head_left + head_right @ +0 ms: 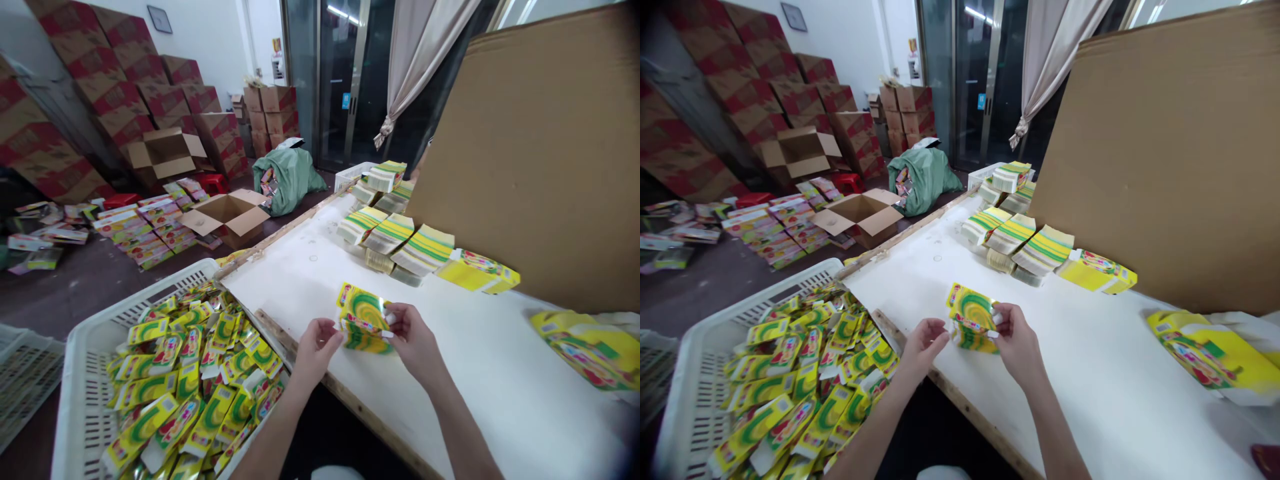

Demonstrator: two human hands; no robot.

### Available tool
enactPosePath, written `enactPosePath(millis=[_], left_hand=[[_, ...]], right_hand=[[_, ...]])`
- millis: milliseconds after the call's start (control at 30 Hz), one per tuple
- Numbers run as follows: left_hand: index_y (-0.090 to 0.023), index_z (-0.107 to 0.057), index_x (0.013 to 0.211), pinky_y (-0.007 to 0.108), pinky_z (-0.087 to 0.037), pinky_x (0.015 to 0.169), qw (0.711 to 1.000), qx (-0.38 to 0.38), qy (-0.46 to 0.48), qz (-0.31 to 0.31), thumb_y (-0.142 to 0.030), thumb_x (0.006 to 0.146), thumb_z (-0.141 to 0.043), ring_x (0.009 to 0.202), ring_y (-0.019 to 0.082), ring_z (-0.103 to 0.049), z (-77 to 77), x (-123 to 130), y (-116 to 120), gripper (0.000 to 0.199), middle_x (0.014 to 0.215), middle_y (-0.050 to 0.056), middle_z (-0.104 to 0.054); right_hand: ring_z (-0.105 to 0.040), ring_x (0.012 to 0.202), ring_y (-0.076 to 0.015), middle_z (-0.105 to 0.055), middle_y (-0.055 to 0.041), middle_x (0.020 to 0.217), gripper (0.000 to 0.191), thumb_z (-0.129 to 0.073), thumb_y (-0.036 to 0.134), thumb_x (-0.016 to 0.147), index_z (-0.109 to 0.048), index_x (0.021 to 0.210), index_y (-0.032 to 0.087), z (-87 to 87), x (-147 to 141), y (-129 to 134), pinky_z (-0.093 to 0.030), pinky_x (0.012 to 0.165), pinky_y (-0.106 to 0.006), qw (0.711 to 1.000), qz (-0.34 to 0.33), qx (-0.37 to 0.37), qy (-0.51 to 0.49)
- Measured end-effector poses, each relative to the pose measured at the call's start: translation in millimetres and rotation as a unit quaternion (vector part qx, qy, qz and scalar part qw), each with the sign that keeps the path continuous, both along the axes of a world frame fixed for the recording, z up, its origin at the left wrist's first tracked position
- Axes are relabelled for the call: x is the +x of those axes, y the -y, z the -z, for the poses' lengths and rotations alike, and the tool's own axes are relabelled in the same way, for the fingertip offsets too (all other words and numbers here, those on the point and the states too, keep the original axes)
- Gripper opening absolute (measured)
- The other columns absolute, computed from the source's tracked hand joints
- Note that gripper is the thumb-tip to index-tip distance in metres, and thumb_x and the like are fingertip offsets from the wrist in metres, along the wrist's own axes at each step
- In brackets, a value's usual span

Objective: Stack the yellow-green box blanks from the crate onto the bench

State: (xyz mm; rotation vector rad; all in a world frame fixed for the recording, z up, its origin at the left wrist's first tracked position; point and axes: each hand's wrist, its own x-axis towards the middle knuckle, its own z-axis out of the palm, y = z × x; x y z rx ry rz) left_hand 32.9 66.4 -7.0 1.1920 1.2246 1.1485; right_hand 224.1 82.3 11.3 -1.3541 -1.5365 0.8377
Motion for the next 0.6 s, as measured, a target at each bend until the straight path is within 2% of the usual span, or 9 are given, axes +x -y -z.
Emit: enactPosePath(millis=[67,133,233,333,467,533,600], left_hand=[[-0.012,-0.053,0.093,0.029,-0.049,0.067,0.995,-0.036,0.094,-0.013,-0.045,0.071,-0.058,0.075,0.017,-0.061,2.6,13,2,0.040,0.084,0.008,-0.064],[-0.011,-0.055,0.094,0.032,-0.050,0.070,0.987,-0.054,0.146,-0.036,-0.050,0.076,-0.049,0.078,0.020,-0.062,1.8,23,4,0.043,0.087,0.010,-0.065],[-0.013,-0.056,0.100,0.036,-0.046,0.083,0.994,0.004,0.069,-0.083,-0.048,0.083,-0.038,0.094,0.023,-0.059,-1.2,29,9,0.042,0.093,0.010,-0.065],[-0.017,-0.055,0.105,0.037,-0.043,0.090,0.996,0.066,-0.017,-0.057,-0.042,0.079,-0.047,0.106,0.024,-0.052,1.6,25,11,0.037,0.096,0.010,-0.065],[-0.016,-0.055,0.108,0.037,-0.042,0.092,0.992,0.121,-0.027,-0.025,-0.040,0.080,-0.043,0.107,0.024,-0.051,8.8,22,10,0.038,0.099,0.011,-0.064],[-0.014,-0.056,0.108,0.036,-0.042,0.092,0.991,0.128,-0.007,-0.034,-0.041,0.081,-0.042,0.107,0.024,-0.052,7.9,24,10,0.041,0.099,0.012,-0.064],[-0.013,-0.058,0.104,0.035,-0.042,0.091,0.992,0.099,0.034,-0.064,-0.044,0.077,-0.046,0.105,0.025,-0.053,4.1,27,11,0.043,0.097,0.013,-0.065]], right_hand=[[-0.056,0.069,-0.0135,-0.055,-0.0005,0.083,0.034,-0.055,0.012,0.066,-0.046,0.097,0.022,-4.6,-12,10,-0.049,0.063,-0.028,0.996,-0.044,-0.005,-0.082],[-0.056,0.069,-0.0126,-0.056,-0.0007,0.085,0.034,-0.055,0.009,0.065,-0.048,0.096,0.022,-5.0,-24,20,-0.049,0.064,-0.027,0.990,-0.072,-0.024,-0.120],[-0.054,0.065,-0.0111,-0.056,0.0009,0.080,0.032,-0.055,0.007,0.062,-0.051,0.090,0.022,-0.9,-35,27,-0.048,0.062,-0.026,0.981,-0.065,-0.061,-0.172],[-0.054,0.064,-0.0111,-0.054,0.0031,0.071,0.029,-0.056,0.006,0.057,-0.051,0.081,0.021,2.4,-38,27,-0.047,0.059,-0.025,0.964,-0.052,-0.100,-0.242],[-0.055,0.066,-0.0105,-0.057,0.0037,0.070,0.032,-0.057,0.004,0.054,-0.051,0.082,0.021,2.7,-36,27,-0.046,0.061,-0.023,0.942,-0.060,-0.149,-0.294],[-0.056,0.070,-0.0108,-0.059,0.0035,0.072,0.034,-0.059,0.004,0.054,-0.050,0.083,0.021,2.5,-37,28,-0.047,0.065,-0.023,0.936,-0.059,-0.163,-0.307],[-0.057,0.072,-0.0113,-0.060,0.0033,0.074,0.035,-0.060,0.004,0.054,-0.050,0.083,0.021,3.0,-39,31,-0.047,0.068,-0.025,0.933,-0.055,-0.167,-0.314]])
